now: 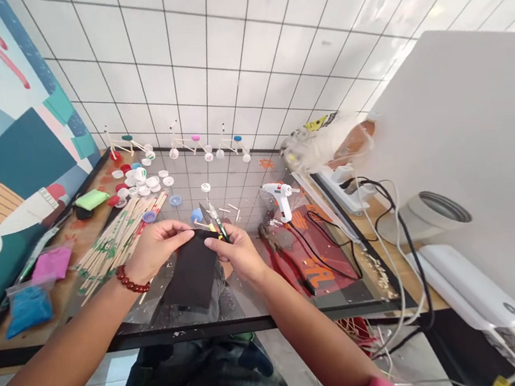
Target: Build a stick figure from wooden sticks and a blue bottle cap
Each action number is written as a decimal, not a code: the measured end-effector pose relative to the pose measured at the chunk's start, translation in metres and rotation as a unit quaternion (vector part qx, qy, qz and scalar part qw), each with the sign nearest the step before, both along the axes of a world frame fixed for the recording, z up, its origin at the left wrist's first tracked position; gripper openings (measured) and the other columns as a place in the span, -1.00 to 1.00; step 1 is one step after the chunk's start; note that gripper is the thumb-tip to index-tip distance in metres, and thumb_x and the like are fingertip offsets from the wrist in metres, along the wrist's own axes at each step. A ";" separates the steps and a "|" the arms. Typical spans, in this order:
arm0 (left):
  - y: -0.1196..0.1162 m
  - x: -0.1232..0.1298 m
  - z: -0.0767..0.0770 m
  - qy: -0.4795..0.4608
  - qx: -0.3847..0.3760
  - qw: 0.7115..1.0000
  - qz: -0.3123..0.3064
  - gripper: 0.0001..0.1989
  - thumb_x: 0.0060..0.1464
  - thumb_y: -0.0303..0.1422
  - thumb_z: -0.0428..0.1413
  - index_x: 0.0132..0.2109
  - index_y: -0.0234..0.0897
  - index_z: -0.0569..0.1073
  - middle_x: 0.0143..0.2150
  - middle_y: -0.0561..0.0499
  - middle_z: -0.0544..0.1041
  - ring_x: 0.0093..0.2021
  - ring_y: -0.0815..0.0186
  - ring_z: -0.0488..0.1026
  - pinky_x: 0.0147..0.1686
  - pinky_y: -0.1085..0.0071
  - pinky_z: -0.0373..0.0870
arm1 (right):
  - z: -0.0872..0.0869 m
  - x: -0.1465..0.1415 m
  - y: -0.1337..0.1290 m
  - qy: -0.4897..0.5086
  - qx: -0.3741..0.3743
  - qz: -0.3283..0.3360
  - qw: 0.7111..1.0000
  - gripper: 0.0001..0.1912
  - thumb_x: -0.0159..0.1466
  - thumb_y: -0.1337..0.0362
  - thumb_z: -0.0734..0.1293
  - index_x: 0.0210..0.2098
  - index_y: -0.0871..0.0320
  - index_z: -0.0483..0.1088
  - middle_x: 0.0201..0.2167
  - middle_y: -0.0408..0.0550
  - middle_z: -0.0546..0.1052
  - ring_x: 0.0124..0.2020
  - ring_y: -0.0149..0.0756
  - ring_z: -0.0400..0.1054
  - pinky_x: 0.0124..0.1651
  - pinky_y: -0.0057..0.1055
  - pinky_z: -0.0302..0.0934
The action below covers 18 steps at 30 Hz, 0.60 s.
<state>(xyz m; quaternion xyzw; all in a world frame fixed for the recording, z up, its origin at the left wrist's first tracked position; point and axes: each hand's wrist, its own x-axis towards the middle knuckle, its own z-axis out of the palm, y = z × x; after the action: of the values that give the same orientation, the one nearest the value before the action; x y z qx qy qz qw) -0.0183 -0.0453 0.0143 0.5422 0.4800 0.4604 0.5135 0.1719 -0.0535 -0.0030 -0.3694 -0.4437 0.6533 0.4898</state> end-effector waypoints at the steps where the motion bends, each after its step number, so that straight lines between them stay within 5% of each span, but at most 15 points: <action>1: -0.002 -0.002 0.001 0.001 0.004 1.000 0.000 -0.75 -0.06 -0.19 0.31 -0.31 -0.30 0.59 -0.46 0.02 0.55 -0.52 0.40 0.40 -0.56 0.51 0.31 | 0.001 0.000 0.000 -0.002 0.000 -0.001 1.000 -0.68 -0.02 0.15 0.57 -0.41 0.17 0.44 -0.62 -0.31 0.28 -0.66 -0.61 -0.01 -0.64 -0.59 -0.13; 8: -0.006 0.001 0.000 -0.039 -0.052 0.996 -0.060 -0.69 -0.13 -0.22 0.38 -0.25 -0.32 0.63 -0.34 -0.04 0.63 -0.39 0.33 0.50 -0.40 0.45 0.43 | 0.004 0.002 0.000 0.014 -0.030 -0.003 0.999 -0.67 0.00 0.15 0.55 -0.43 0.14 0.37 -0.64 -0.34 0.22 -0.66 -0.59 -0.06 -0.64 -0.57 -0.22; 14: -0.004 0.008 0.002 -0.135 -0.047 0.985 0.093 -0.64 -0.31 -0.21 0.44 -0.37 -0.35 0.59 -0.47 0.02 0.57 -0.47 0.38 0.44 -0.46 0.47 0.39 | 0.004 0.008 0.001 0.031 0.024 -0.014 0.999 -0.65 0.03 0.24 0.55 -0.44 0.11 0.27 -0.57 -0.32 0.26 -0.60 -0.56 0.01 -0.54 -0.54 -0.09; 18: -0.001 0.006 0.006 -0.199 -0.069 0.970 0.123 -0.63 -0.42 -0.25 0.48 -0.47 -0.35 0.54 -0.51 0.05 0.54 -0.49 0.38 0.44 -0.50 0.48 0.38 | 0.000 0.012 0.001 -0.041 0.170 -0.092 0.980 -0.52 0.03 0.32 0.54 -0.58 0.12 0.09 -0.46 -0.24 0.31 -0.45 -0.48 0.14 -0.37 -0.49 0.11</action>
<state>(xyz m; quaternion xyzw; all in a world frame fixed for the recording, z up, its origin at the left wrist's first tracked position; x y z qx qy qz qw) -0.0124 -0.0461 0.0201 0.3402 0.4620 0.5841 0.5743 0.1843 -0.0523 -0.0030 -0.3466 -0.5319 0.5049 0.5848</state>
